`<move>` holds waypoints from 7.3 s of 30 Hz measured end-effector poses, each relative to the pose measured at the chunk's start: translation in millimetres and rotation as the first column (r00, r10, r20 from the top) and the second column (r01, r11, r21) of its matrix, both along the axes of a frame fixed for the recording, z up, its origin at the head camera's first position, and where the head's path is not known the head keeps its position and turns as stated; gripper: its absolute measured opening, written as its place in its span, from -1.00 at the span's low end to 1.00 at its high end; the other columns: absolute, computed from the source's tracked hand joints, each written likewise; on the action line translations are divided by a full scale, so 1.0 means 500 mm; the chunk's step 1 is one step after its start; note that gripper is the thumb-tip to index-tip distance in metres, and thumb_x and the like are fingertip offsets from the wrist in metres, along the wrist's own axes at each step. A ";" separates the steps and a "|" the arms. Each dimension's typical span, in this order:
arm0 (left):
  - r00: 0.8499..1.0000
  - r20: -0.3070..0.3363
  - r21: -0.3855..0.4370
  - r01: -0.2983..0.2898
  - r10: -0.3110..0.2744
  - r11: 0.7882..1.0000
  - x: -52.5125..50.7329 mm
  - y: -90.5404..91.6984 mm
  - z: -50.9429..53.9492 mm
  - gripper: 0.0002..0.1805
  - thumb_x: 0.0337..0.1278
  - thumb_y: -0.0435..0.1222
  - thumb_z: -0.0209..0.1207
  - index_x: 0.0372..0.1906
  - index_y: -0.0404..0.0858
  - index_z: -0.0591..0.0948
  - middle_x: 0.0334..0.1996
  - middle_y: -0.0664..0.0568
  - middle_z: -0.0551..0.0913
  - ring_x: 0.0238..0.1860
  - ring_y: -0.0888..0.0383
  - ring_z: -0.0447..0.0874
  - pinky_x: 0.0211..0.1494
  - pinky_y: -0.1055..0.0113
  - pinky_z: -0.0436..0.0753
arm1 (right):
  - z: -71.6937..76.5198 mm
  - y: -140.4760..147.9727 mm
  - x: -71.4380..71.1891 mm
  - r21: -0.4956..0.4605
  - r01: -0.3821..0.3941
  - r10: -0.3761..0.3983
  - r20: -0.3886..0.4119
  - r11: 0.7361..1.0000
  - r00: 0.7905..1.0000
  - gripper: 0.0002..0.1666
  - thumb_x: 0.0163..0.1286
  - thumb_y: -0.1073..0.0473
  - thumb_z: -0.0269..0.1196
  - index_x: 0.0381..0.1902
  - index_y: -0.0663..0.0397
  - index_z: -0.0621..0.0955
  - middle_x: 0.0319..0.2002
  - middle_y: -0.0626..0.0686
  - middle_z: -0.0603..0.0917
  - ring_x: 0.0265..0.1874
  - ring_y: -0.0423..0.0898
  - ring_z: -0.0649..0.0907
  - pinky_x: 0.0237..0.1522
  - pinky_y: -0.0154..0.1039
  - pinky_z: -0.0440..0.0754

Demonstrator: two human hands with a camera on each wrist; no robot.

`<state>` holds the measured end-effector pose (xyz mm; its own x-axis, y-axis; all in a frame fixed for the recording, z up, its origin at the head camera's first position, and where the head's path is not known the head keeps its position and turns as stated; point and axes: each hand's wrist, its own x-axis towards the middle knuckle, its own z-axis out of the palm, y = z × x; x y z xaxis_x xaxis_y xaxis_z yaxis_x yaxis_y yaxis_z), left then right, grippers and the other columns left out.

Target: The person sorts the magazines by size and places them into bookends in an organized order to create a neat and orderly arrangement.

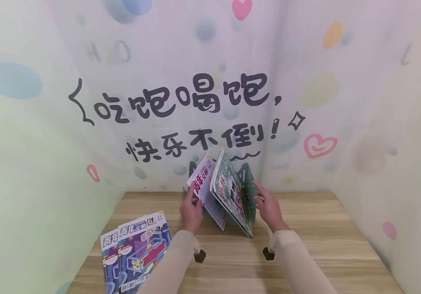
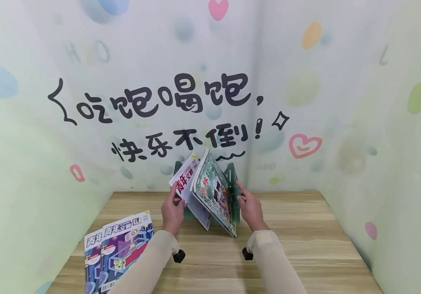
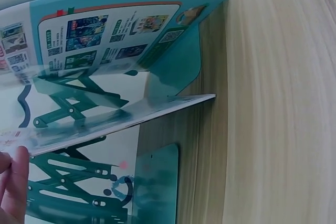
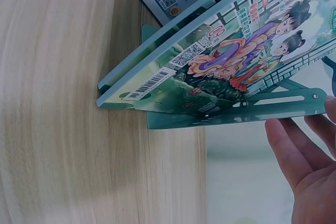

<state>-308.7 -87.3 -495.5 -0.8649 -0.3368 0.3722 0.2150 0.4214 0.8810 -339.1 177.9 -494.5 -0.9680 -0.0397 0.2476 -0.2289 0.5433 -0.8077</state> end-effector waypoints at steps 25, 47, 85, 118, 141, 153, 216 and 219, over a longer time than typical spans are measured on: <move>0.979 -0.202 -0.069 -0.020 0.005 0.997 0.012 -0.022 -0.024 -0.62 0.06 -0.57 0.25 -0.02 -0.19 0.65 0.10 -0.02 0.61 -0.11 0.05 0.65 -0.13 0.25 0.71 | -0.004 0.003 -0.003 0.015 0.000 0.000 -0.020 1.000 1.000 -0.31 0.48 0.30 0.10 0.48 -0.29 0.26 0.16 0.38 0.53 0.00 0.24 0.64 -0.14 -0.04 0.71; 0.995 -0.041 0.050 -0.094 0.096 0.994 0.032 -0.069 -0.037 -0.81 0.21 -0.47 0.18 -0.11 -0.24 0.67 -0.05 -0.05 0.68 -0.15 -0.01 0.66 -0.26 0.17 0.71 | -0.005 0.005 -0.002 0.003 -0.003 0.003 -0.019 1.000 1.000 -0.34 0.49 0.28 0.10 0.47 -0.27 0.28 0.14 0.38 0.54 -0.01 0.22 0.65 -0.17 -0.04 0.72; 0.930 -0.011 0.020 -0.367 0.367 0.930 0.075 -0.189 -0.094 -0.67 0.07 -0.51 0.20 -0.02 -0.27 0.63 -0.13 -0.22 0.64 -0.15 -0.12 0.58 -0.16 0.03 0.53 | -0.008 0.007 -0.001 -0.003 -0.019 0.018 -0.032 1.000 0.999 -0.33 0.48 0.31 0.09 0.47 -0.24 0.29 0.10 0.39 0.56 -0.03 0.22 0.66 -0.19 -0.10 0.73; 0.819 0.241 -0.166 -0.494 0.521 0.853 0.121 -0.280 -0.122 -0.43 0.19 -0.25 0.24 0.30 -0.23 0.40 0.26 -0.26 0.37 0.25 -0.30 0.26 0.27 -0.33 0.08 | -0.006 0.007 0.000 -0.004 -0.026 0.026 -0.016 1.000 1.000 -0.33 0.49 0.30 0.08 0.48 -0.26 0.27 0.13 0.39 0.55 0.00 0.21 0.64 -0.15 -0.08 0.72; 0.727 0.446 -0.264 -0.450 0.522 0.853 0.148 -0.328 -0.141 -0.06 0.07 -0.13 0.29 0.50 -0.19 0.06 0.44 -0.43 -0.09 0.36 -0.46 -0.13 0.28 -0.48 -0.22 | -0.008 0.008 -0.005 0.003 -0.034 0.034 -0.017 0.999 0.999 -0.33 0.50 0.31 0.07 0.48 -0.26 0.26 0.14 0.41 0.52 0.00 0.24 0.64 -0.13 -0.06 0.71; 0.709 0.506 -0.261 -0.417 0.491 0.871 0.154 -0.333 -0.147 0.06 0.00 -0.19 0.35 0.53 -0.18 -0.04 0.45 -0.45 -0.18 0.38 -0.48 -0.18 0.30 -0.46 -0.26 | -0.005 0.007 -0.001 0.005 -0.034 0.034 -0.030 0.999 0.999 -0.31 0.49 0.33 0.07 0.48 -0.27 0.26 0.14 0.41 0.52 -0.01 0.25 0.64 -0.15 -0.05 0.72; 0.706 0.537 -0.373 -0.291 0.461 0.881 0.170 -0.380 -0.128 -0.08 -0.19 -0.28 0.26 0.40 -0.34 0.17 0.08 -0.67 0.16 0.10 -0.55 0.05 0.16 -0.38 0.13 | -0.001 0.004 0.000 -0.003 0.000 0.000 -0.022 1.000 1.000 -0.32 0.48 0.32 0.09 0.46 -0.27 0.29 0.15 0.38 0.53 0.00 0.24 0.64 -0.13 -0.02 0.71; 0.727 0.518 -0.379 -0.277 0.450 0.883 0.177 -0.383 -0.125 -0.13 -0.17 -0.29 0.28 0.37 -0.37 0.23 0.07 -0.66 0.26 0.06 -0.51 0.14 0.13 -0.33 0.19 | -0.001 0.003 0.000 -0.004 -0.003 0.003 -0.020 1.000 1.000 -0.32 0.48 0.33 0.09 0.46 -0.27 0.29 0.15 0.38 0.53 0.01 0.24 0.64 -0.13 -0.02 0.70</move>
